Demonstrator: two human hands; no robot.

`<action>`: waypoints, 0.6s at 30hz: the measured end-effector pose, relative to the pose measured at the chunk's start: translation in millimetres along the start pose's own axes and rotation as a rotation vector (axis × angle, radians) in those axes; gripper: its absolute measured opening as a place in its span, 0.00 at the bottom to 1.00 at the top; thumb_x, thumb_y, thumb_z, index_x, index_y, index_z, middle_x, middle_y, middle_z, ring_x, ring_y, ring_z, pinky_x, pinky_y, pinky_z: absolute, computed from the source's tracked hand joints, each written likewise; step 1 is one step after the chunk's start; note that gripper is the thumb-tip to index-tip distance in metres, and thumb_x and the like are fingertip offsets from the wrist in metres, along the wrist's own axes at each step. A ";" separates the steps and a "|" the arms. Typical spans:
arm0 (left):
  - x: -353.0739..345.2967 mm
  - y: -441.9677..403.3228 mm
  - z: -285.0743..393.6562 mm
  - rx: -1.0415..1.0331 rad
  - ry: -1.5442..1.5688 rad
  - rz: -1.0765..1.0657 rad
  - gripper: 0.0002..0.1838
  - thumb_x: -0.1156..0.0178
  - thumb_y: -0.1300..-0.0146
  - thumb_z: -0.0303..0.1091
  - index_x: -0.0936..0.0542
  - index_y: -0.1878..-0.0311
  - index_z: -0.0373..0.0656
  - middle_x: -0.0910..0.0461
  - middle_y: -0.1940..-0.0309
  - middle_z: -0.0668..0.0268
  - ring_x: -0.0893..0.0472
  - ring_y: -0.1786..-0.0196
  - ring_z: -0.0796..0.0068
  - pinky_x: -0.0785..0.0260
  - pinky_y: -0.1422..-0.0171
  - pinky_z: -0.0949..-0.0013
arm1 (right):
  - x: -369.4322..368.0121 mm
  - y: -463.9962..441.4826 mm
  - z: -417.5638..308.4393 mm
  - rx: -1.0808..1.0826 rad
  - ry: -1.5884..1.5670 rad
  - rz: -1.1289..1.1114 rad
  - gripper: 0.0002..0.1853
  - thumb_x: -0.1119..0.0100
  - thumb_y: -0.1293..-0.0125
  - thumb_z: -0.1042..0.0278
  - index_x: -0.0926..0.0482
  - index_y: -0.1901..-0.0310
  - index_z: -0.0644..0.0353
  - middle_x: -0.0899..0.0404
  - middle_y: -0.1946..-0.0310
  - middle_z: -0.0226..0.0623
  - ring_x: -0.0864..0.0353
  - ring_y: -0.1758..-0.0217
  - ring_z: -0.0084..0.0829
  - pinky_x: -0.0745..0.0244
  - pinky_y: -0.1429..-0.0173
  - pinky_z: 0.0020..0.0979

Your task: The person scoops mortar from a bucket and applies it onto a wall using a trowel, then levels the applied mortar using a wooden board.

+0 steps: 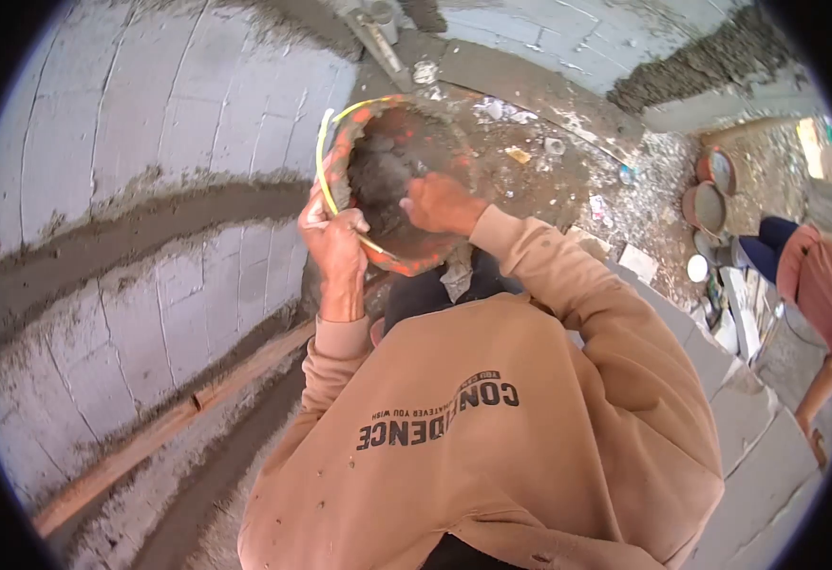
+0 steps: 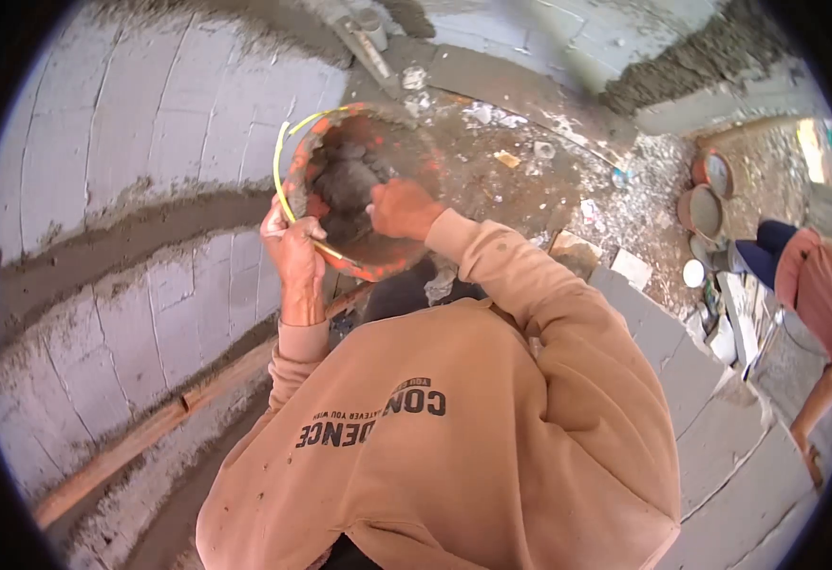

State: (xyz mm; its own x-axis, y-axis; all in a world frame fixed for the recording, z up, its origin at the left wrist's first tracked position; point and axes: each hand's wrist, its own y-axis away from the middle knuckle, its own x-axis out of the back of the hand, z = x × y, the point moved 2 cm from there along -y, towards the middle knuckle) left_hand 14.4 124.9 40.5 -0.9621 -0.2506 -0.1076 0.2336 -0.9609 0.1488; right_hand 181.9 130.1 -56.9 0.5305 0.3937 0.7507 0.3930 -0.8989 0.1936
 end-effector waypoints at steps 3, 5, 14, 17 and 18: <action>10.7 -17.5 -7.1 0.054 -0.041 -0.054 0.35 0.52 0.61 0.08 0.20 0.43 0.26 0.19 0.43 0.58 0.19 0.58 0.77 0.34 0.75 0.80 | 37.6 16.9 -24.5 0.102 0.064 -0.098 0.20 0.42 0.32 0.52 0.17 0.56 0.64 0.15 0.60 0.55 0.15 0.51 0.54 0.23 0.44 0.49; 10.8 -20.1 -11.7 0.061 -0.073 -0.089 0.36 0.53 0.61 0.08 0.20 0.42 0.27 0.18 0.46 0.58 0.20 0.61 0.76 0.34 0.74 0.81 | 38.2 15.1 -17.8 0.021 0.174 -0.005 0.20 0.44 0.31 0.51 0.16 0.57 0.63 0.15 0.61 0.53 0.15 0.53 0.52 0.23 0.45 0.48; 13.1 -26.3 8.4 0.006 -0.193 -0.361 0.41 0.55 0.62 0.07 0.22 0.37 0.28 0.21 0.37 0.56 0.19 0.45 0.72 0.31 0.69 0.81 | 12.5 48.9 -37.2 -0.411 -0.982 -0.442 0.27 0.55 0.21 0.46 0.21 0.69 0.61 0.23 0.76 0.34 0.25 0.76 0.32 0.26 0.64 0.43; -0.8 -22.5 28.1 -0.004 -0.142 -0.472 0.41 0.55 0.63 0.06 0.21 0.38 0.27 0.22 0.35 0.55 0.19 0.44 0.72 0.32 0.68 0.82 | 21.1 39.4 -28.4 -0.482 -0.625 -0.141 0.28 0.53 0.23 0.47 0.19 0.67 0.67 0.16 0.69 0.45 0.16 0.72 0.44 0.22 0.61 0.46; -5.4 -22.9 27.3 -0.013 -0.139 -0.505 0.40 0.55 0.63 0.06 0.21 0.39 0.27 0.22 0.35 0.55 0.19 0.48 0.74 0.33 0.71 0.82 | 19.2 35.0 -27.1 -0.539 -0.499 -0.073 0.28 0.53 0.23 0.47 0.18 0.65 0.69 0.15 0.67 0.49 0.14 0.70 0.47 0.21 0.60 0.47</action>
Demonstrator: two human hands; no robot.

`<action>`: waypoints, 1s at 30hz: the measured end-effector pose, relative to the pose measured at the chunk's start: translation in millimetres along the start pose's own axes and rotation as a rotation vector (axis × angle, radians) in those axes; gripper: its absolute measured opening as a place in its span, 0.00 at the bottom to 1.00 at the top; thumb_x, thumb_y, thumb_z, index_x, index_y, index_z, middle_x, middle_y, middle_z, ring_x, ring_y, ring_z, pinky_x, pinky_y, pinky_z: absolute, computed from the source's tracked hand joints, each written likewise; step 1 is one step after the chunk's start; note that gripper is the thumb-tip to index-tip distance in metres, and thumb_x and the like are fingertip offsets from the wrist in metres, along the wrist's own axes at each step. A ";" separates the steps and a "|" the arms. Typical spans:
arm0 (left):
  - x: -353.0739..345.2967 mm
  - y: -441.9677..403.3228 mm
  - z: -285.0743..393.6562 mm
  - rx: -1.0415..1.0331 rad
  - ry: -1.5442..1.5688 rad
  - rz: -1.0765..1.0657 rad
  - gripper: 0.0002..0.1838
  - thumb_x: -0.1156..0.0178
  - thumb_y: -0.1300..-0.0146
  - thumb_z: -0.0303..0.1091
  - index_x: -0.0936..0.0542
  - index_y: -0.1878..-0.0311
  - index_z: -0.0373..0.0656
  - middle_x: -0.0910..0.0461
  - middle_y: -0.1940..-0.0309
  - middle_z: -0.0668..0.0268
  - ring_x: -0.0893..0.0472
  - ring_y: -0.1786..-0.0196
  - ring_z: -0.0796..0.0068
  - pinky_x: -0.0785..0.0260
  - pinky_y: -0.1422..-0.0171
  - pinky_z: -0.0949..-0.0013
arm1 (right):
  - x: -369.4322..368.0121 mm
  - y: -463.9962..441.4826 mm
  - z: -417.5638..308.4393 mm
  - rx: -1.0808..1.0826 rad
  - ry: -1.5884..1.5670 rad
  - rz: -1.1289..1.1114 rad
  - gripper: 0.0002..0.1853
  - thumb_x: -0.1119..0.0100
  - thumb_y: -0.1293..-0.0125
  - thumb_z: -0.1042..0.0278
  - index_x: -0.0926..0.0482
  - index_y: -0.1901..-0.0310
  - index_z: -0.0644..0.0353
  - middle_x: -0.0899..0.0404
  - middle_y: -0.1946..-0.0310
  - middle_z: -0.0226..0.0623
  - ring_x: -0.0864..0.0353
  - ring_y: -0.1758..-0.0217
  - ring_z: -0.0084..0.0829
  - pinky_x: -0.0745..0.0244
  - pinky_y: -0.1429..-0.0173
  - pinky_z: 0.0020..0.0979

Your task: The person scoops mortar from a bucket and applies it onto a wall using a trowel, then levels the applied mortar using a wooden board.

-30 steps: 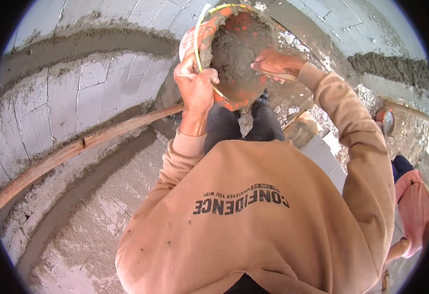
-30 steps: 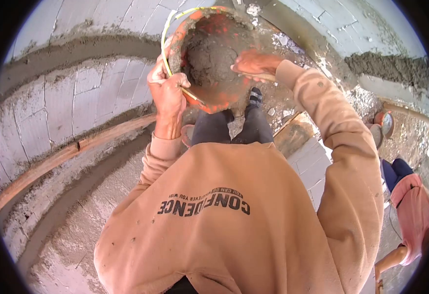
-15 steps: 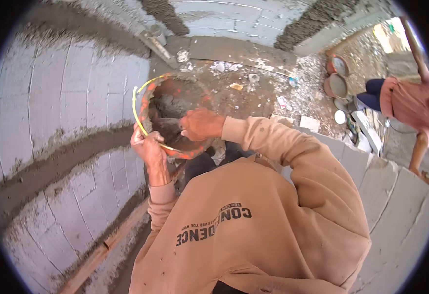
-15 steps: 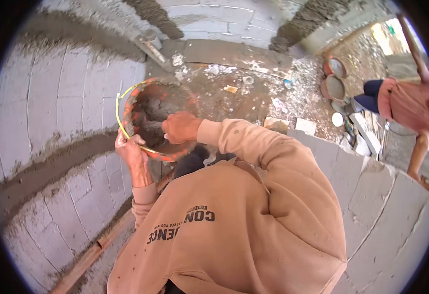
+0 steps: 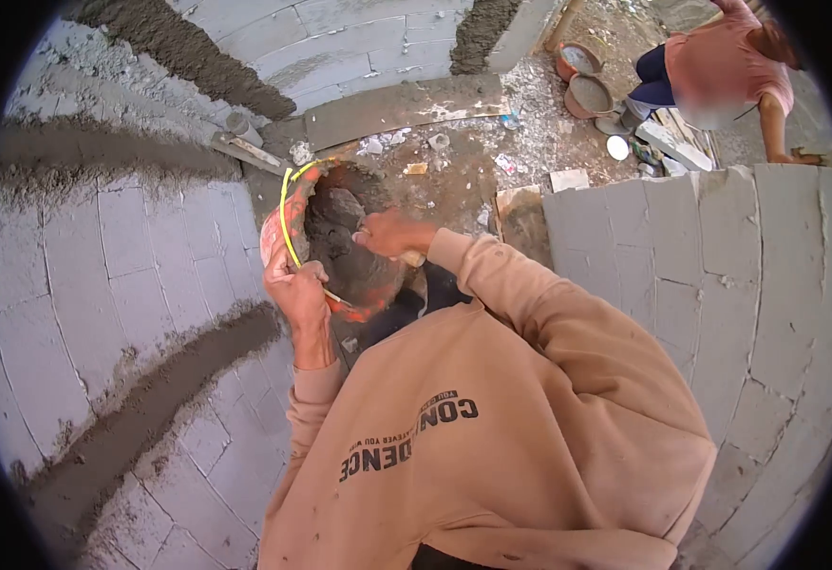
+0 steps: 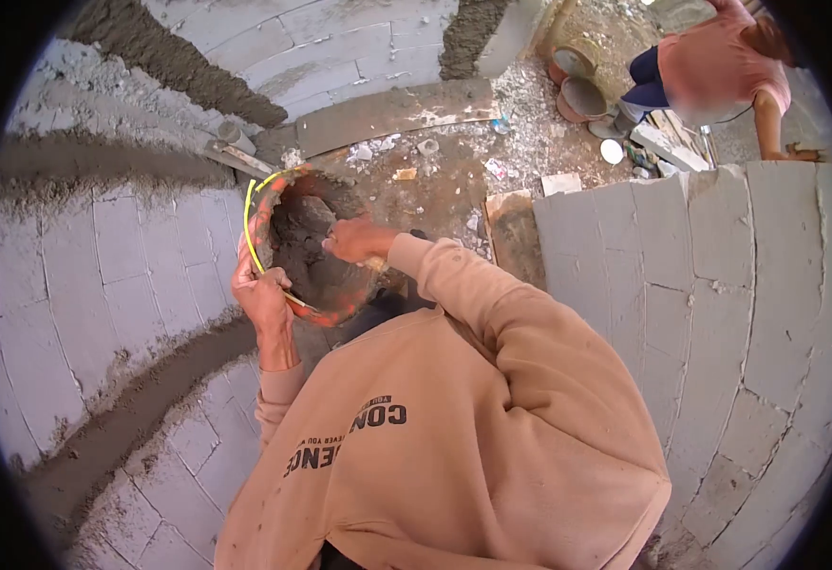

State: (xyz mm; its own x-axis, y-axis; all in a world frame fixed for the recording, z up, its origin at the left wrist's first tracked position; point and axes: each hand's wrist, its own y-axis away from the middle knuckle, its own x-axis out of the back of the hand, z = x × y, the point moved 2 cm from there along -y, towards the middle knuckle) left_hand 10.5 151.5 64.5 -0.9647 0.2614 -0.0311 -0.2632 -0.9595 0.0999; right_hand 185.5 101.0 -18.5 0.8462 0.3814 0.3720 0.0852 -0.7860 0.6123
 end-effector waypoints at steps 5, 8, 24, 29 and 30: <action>-17.7 -27.0 -18.8 -0.021 0.008 -0.076 0.36 0.54 0.60 0.06 0.20 0.41 0.26 0.20 0.39 0.56 0.22 0.67 0.81 0.35 0.77 0.81 | -12.6 5.8 -20.4 0.290 0.298 -0.079 0.29 0.54 0.24 0.48 0.16 0.60 0.72 0.13 0.61 0.53 0.13 0.56 0.57 0.21 0.47 0.52; -33.7 -39.9 -18.3 0.008 0.007 -0.019 0.36 0.54 0.60 0.06 0.21 0.40 0.26 0.19 0.43 0.57 0.27 0.75 0.84 0.36 0.78 0.80 | 34.1 13.8 17.6 0.189 0.332 0.370 0.29 0.54 0.24 0.48 0.17 0.57 0.73 0.13 0.61 0.53 0.14 0.54 0.56 0.21 0.46 0.53; -207.0 -132.8 -63.4 -0.069 -0.119 -0.103 0.19 0.43 0.46 0.18 0.16 0.50 0.34 0.18 0.65 0.59 0.19 0.64 0.68 0.29 0.69 0.65 | 168.1 -47.9 138.3 0.330 0.191 0.091 0.33 0.53 0.24 0.42 0.18 0.56 0.73 0.15 0.63 0.61 0.15 0.56 0.59 0.22 0.50 0.53; -241.1 -162.8 -32.6 -0.174 -0.060 -0.141 0.20 0.43 0.46 0.17 0.15 0.49 0.35 0.17 0.65 0.60 0.19 0.65 0.69 0.29 0.69 0.66 | 258.0 -30.5 177.8 0.250 0.528 0.179 0.29 0.53 0.24 0.45 0.19 0.52 0.70 0.14 0.65 0.53 0.13 0.59 0.51 0.20 0.55 0.49; -247.5 -165.6 -25.1 -0.213 -0.042 -0.174 0.21 0.44 0.48 0.16 0.15 0.49 0.35 0.17 0.63 0.60 0.19 0.62 0.70 0.29 0.68 0.67 | 250.9 -38.2 197.4 0.208 0.289 0.003 0.27 0.53 0.23 0.44 0.20 0.54 0.67 0.16 0.68 0.49 0.15 0.63 0.47 0.20 0.60 0.47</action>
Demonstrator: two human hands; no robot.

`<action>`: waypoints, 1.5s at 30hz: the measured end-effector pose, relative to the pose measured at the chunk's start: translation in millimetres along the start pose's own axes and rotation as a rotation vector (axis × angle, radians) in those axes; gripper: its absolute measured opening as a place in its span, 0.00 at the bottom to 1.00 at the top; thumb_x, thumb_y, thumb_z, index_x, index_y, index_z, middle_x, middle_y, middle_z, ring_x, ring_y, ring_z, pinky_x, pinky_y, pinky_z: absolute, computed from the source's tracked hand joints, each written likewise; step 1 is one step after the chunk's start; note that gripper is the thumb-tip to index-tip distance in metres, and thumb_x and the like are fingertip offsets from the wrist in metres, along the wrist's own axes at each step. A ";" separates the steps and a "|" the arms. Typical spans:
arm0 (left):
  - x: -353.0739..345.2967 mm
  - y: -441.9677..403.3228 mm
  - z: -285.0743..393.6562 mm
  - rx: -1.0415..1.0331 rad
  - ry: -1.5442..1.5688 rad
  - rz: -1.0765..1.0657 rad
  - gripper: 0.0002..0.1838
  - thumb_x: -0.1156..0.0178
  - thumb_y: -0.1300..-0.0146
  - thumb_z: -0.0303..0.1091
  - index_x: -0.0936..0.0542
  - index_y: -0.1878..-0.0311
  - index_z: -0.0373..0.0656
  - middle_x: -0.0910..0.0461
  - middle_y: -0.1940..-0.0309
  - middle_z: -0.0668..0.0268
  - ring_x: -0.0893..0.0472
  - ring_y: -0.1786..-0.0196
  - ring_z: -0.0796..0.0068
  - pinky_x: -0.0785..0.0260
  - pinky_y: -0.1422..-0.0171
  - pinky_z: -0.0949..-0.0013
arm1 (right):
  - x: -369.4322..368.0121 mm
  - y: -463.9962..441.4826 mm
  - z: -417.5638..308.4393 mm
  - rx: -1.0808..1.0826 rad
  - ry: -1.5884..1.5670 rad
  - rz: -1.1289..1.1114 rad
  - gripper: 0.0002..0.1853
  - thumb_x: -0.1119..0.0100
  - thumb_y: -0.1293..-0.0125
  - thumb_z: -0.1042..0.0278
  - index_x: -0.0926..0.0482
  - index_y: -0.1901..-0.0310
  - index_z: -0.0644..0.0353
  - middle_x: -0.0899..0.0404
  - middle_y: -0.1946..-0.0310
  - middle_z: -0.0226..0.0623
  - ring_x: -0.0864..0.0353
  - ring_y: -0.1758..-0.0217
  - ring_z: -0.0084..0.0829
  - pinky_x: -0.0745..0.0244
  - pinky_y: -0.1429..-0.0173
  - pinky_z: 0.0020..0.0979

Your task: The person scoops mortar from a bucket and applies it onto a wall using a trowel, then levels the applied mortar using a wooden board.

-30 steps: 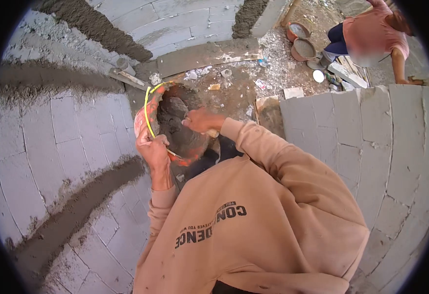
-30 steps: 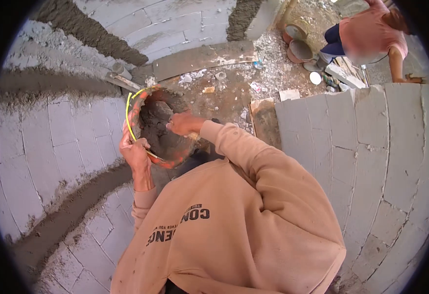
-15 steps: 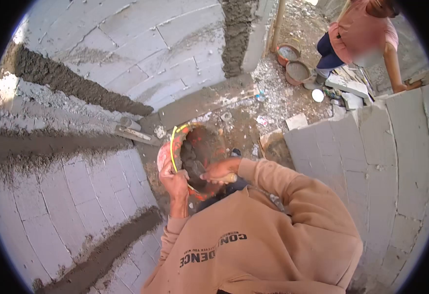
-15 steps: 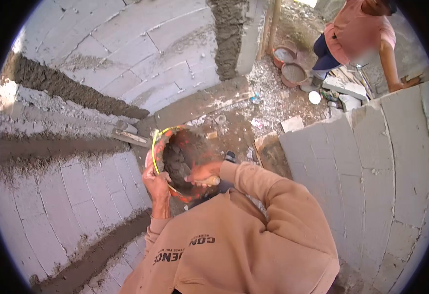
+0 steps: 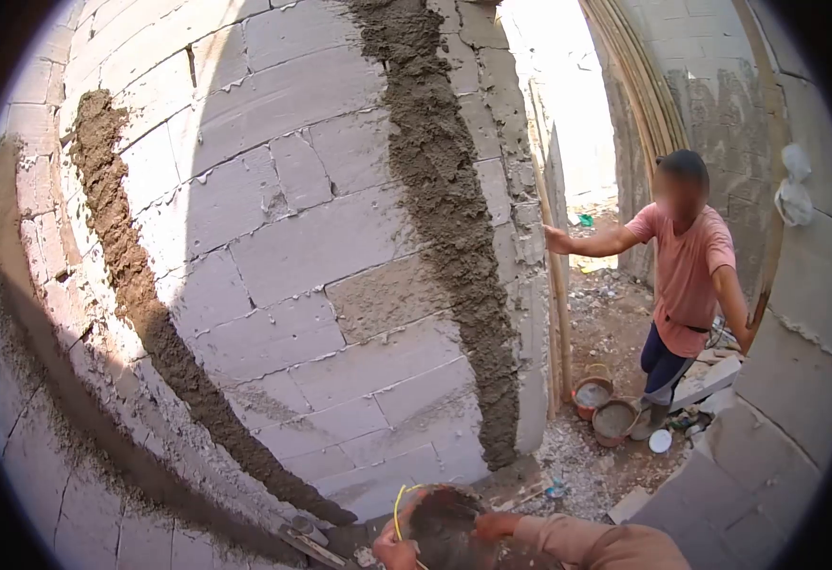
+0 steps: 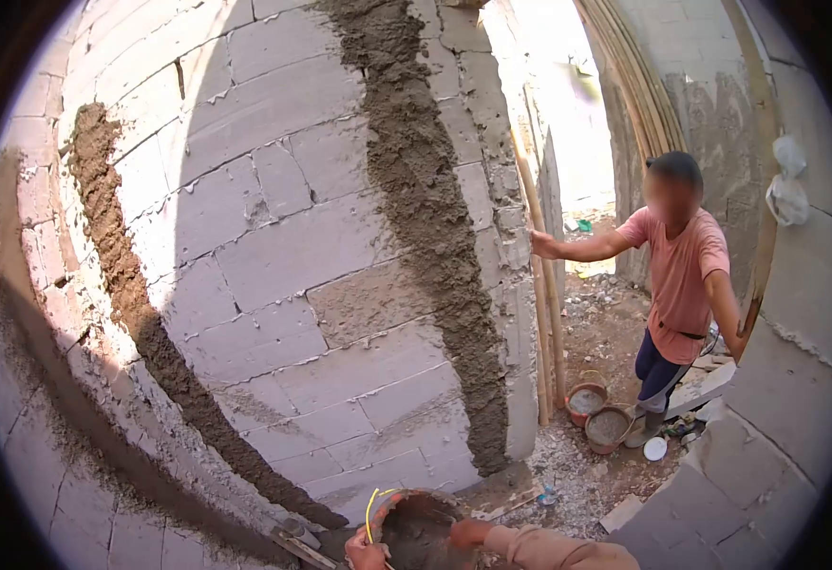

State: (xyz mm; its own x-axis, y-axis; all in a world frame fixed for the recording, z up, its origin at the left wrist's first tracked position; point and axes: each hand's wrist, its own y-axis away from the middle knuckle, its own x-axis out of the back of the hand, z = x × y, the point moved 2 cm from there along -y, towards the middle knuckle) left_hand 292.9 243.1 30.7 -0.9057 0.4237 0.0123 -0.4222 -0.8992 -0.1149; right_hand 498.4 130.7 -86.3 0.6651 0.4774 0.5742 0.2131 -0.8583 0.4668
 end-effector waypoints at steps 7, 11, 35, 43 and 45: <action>-12.2 -17.4 55.5 -0.246 -0.013 -0.172 0.32 0.48 0.58 0.09 0.11 0.48 0.39 0.14 0.50 0.63 0.18 0.50 0.74 0.26 0.60 0.74 | -30.7 15.3 -22.0 -0.222 -1.517 -0.173 0.20 0.52 0.20 0.45 0.29 0.65 0.51 0.30 0.78 0.26 0.31 0.81 0.24 0.31 0.79 0.31; -9.6 -30.8 21.5 -0.066 0.094 -0.182 0.26 0.47 0.61 0.08 0.14 0.56 0.32 0.16 0.54 0.62 0.21 0.66 0.77 0.31 0.73 0.73 | -30.7 13.2 -66.7 -0.229 -1.397 0.174 0.20 0.51 0.21 0.43 0.29 0.65 0.50 0.32 0.79 0.22 0.31 0.82 0.20 0.33 0.81 0.28; 37.4 -11.5 -9.6 0.119 -0.065 -0.270 0.19 0.51 0.62 0.08 0.18 0.66 0.30 0.17 0.50 0.61 0.24 0.64 0.81 0.38 0.79 0.76 | -106.0 -14.5 -72.8 -0.315 -1.591 -0.224 0.14 0.47 0.22 0.52 0.32 0.62 0.52 0.33 0.78 0.22 0.35 0.85 0.17 0.35 0.82 0.22; 64.8 -34.7 21.8 0.288 0.087 -0.126 0.30 0.52 0.59 0.08 0.20 0.47 0.27 0.21 0.64 0.66 0.29 0.75 0.84 0.39 0.77 0.78 | -79.4 33.7 -131.6 -0.131 -1.697 -0.096 0.14 0.42 0.25 0.55 0.30 0.63 0.56 0.33 0.79 0.25 0.37 0.85 0.14 0.43 0.86 0.19; 72.4 -36.6 12.6 0.328 0.206 -0.110 0.27 0.52 0.56 0.06 0.19 0.50 0.26 0.20 0.53 0.63 0.28 0.77 0.83 0.36 0.80 0.76 | -69.3 33.9 -141.3 -0.221 -1.609 -0.018 0.14 0.42 0.25 0.56 0.30 0.63 0.56 0.32 0.79 0.26 0.36 0.86 0.14 0.42 0.87 0.20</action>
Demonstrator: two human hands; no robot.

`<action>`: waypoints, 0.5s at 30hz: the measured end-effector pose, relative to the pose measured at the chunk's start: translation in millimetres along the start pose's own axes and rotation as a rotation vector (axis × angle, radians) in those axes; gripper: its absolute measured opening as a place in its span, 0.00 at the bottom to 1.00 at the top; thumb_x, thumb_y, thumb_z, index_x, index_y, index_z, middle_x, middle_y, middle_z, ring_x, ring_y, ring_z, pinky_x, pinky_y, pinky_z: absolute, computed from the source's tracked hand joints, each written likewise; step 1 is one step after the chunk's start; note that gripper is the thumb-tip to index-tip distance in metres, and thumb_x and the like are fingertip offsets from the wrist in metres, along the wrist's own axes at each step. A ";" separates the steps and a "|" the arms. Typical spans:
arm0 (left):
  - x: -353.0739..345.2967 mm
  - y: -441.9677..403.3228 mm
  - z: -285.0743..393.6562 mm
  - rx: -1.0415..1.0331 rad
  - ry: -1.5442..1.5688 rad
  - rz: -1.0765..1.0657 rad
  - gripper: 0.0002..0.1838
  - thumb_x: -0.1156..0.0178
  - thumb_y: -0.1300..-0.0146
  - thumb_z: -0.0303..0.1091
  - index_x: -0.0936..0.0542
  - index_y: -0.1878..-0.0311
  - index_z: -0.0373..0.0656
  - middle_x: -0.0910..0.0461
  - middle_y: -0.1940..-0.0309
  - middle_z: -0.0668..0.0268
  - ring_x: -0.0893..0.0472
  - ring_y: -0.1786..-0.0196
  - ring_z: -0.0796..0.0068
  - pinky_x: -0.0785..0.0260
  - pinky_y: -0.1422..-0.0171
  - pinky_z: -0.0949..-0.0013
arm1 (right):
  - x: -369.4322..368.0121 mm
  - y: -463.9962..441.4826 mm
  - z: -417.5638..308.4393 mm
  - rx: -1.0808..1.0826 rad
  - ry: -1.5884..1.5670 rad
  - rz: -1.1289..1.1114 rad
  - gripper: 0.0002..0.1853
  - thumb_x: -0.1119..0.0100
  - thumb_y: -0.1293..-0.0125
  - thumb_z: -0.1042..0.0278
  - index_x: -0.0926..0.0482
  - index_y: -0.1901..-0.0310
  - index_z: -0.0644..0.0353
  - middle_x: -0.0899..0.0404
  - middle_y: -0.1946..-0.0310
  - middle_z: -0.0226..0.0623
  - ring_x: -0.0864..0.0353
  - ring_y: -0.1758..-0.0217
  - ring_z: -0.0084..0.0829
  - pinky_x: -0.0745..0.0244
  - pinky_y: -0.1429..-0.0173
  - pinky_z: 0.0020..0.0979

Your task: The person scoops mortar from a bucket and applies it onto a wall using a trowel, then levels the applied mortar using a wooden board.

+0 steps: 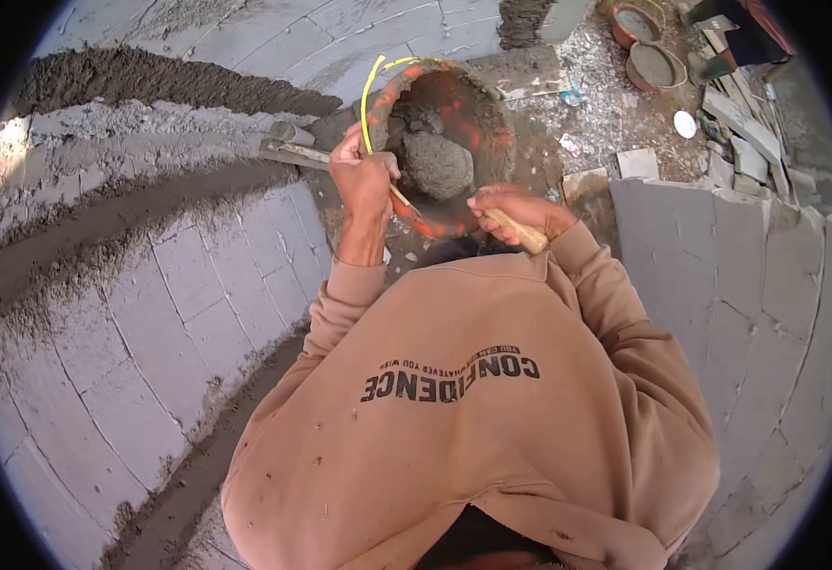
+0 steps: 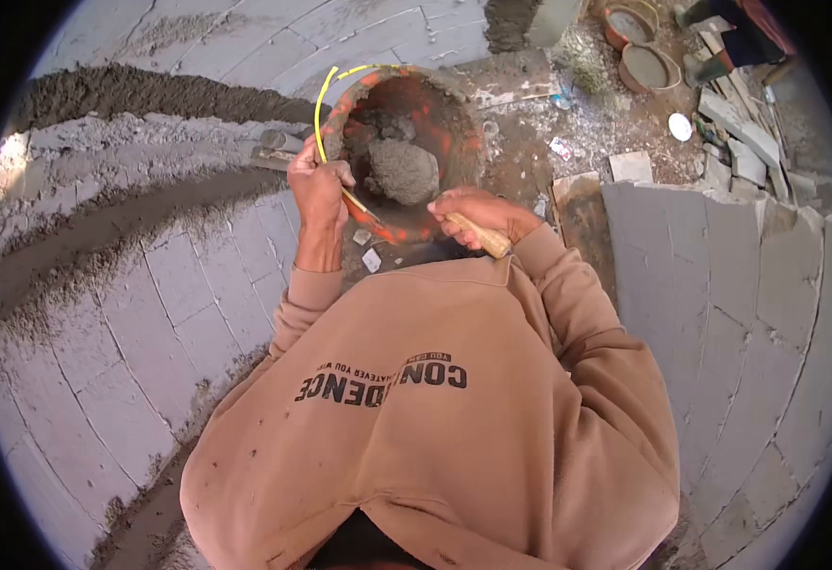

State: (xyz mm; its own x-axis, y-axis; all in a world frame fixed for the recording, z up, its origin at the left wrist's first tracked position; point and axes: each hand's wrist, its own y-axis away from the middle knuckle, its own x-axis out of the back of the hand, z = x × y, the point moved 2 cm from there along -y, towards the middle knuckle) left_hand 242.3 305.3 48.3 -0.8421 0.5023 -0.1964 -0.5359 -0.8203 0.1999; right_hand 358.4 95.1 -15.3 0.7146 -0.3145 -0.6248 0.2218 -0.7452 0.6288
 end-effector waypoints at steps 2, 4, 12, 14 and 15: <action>11.0 -2.7 -3.2 -0.008 0.000 0.031 0.27 0.53 0.56 0.06 0.19 0.50 0.26 0.19 0.55 0.63 0.28 0.78 0.82 0.36 0.80 0.75 | -5.8 6.7 -0.8 0.027 -0.121 -0.025 0.14 0.43 0.24 0.56 0.29 0.64 0.57 0.31 0.79 0.27 0.36 0.87 0.14 0.41 0.88 0.20; 4.9 -9.4 4.4 -0.013 0.027 0.026 0.28 0.52 0.57 0.07 0.19 0.50 0.27 0.19 0.59 0.63 0.28 0.80 0.82 0.36 0.80 0.76 | -6.1 7.7 -3.1 0.090 -0.175 -0.013 0.14 0.45 0.23 0.56 0.29 0.63 0.57 0.31 0.79 0.28 0.36 0.88 0.14 0.40 0.89 0.19; 25.8 -47.8 -4.1 -0.015 -0.004 0.061 0.29 0.52 0.58 0.08 0.21 0.47 0.27 0.20 0.69 0.63 0.29 0.82 0.81 0.38 0.82 0.77 | -1.1 -2.1 -28.1 0.537 -0.631 -0.194 0.11 0.51 0.38 0.65 0.29 0.57 0.61 0.30 0.75 0.35 0.34 0.86 0.26 0.30 0.84 0.32; 47.6 -58.2 -15.2 -0.005 -0.022 0.067 0.29 0.54 0.55 0.08 0.21 0.46 0.27 0.20 0.69 0.63 0.29 0.82 0.82 0.38 0.82 0.77 | 0.8 4.8 -39.9 0.743 -0.651 -0.111 0.12 0.50 0.39 0.67 0.30 0.55 0.60 0.31 0.73 0.35 0.32 0.83 0.27 0.27 0.80 0.34; 53.9 -66.3 -18.2 0.005 -0.025 0.087 0.29 0.55 0.55 0.08 0.21 0.46 0.27 0.20 0.69 0.63 0.29 0.82 0.82 0.38 0.81 0.78 | 1.1 11.9 -54.0 0.881 -0.629 -0.064 0.12 0.49 0.39 0.68 0.31 0.54 0.60 0.30 0.71 0.36 0.30 0.81 0.27 0.26 0.78 0.34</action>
State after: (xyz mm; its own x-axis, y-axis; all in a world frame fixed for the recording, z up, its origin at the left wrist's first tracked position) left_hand 233.5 381.8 7.0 -0.8867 0.4359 -0.1540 -0.4608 -0.8598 0.2199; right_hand 397.6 117.6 16.5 0.1948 -0.3179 -0.9279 -0.4874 -0.8523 0.1897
